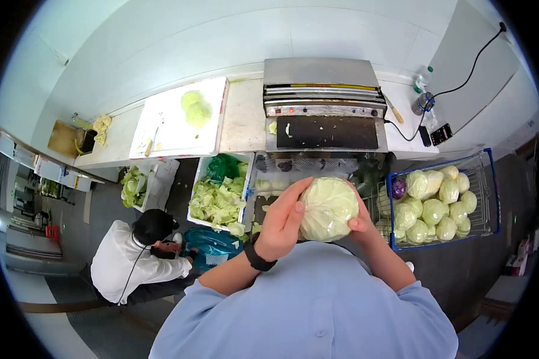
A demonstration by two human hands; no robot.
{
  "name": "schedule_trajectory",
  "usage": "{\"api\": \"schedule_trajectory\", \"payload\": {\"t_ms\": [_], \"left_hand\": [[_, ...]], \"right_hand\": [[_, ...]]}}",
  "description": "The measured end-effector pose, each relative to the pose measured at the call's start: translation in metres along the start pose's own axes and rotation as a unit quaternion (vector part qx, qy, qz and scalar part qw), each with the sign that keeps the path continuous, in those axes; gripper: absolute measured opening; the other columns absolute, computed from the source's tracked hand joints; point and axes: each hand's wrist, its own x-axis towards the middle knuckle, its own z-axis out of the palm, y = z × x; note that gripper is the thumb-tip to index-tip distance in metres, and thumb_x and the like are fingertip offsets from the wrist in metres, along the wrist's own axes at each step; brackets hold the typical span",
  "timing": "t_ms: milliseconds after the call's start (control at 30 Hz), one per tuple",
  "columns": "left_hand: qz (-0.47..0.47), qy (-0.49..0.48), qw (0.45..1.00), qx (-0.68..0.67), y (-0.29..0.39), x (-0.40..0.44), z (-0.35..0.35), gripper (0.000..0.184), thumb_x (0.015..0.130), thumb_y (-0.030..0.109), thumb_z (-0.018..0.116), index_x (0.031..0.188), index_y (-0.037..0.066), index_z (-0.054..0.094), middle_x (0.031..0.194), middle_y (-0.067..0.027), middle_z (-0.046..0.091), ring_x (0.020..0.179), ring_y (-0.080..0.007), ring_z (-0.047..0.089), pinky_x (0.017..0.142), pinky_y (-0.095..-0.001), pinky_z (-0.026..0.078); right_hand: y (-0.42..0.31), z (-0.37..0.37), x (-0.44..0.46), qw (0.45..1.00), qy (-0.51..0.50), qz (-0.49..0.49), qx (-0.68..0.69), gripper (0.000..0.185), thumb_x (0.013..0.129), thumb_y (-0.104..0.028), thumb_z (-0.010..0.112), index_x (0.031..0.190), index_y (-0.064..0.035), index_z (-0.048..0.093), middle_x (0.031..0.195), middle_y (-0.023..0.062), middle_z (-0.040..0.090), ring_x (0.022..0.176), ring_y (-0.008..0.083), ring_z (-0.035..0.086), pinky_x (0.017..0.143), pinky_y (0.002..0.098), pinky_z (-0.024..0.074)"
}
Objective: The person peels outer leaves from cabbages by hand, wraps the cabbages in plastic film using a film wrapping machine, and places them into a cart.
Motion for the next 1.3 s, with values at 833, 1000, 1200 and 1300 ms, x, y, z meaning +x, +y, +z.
{"api": "schedule_trajectory", "payload": {"t_ms": [833, 1000, 1200, 1300], "left_hand": [[-0.258, -0.179, 0.814, -0.489, -0.075, 0.053, -0.012, 0.057, 0.108, 0.039, 0.038, 0.152, 0.003, 0.038, 0.157, -0.0135, 0.040, 0.140, -0.0253, 0.045, 0.114, -0.0386, 0.039], [-0.113, -0.027, 0.992, -0.055, -0.063, 0.053, -0.039, 0.045, 0.107, 0.029, 0.043, 0.145, 0.005, 0.049, 0.154, -0.0158, 0.044, 0.139, -0.0282, 0.046, 0.112, -0.0402, 0.038], [0.194, -0.181, 0.888, 0.375, 0.026, 0.030, -0.027, 0.060, 0.103, 0.046, 0.041, 0.140, 0.000, 0.053, 0.149, -0.0224, 0.047, 0.135, -0.0411, 0.048, 0.113, -0.0477, 0.036], [0.163, -0.115, 0.934, 0.297, 0.004, 0.030, -0.029, 0.064, 0.103, 0.047, 0.040, 0.143, -0.002, 0.049, 0.150, -0.0219, 0.047, 0.137, -0.0403, 0.046, 0.115, -0.0476, 0.035]], "right_hand": [[0.005, 0.009, 0.017, 0.996, -0.066, -0.044, -0.029, 0.106, 0.070, -0.040, 0.086, 0.152, -0.0038, 0.029, 0.145, 0.0123, 0.045, 0.135, 0.0239, 0.045, 0.112, 0.0393, 0.0378], [0.004, 0.008, 0.018, 0.997, -0.035, -0.047, -0.042, 0.102, 0.072, -0.035, 0.086, 0.151, -0.0043, 0.031, 0.144, 0.0126, 0.046, 0.134, 0.0238, 0.046, 0.111, 0.0384, 0.0381], [0.004, 0.015, 0.024, 0.995, -0.016, -0.045, -0.093, 0.096, 0.073, -0.026, 0.085, 0.151, -0.0052, 0.033, 0.141, 0.0114, 0.047, 0.129, 0.0223, 0.047, 0.109, 0.0370, 0.0393], [0.007, 0.019, 0.027, 0.993, -0.002, -0.040, -0.114, 0.095, 0.073, -0.027, 0.085, 0.150, -0.0052, 0.034, 0.140, 0.0111, 0.048, 0.128, 0.0219, 0.048, 0.108, 0.0373, 0.0394]]}}
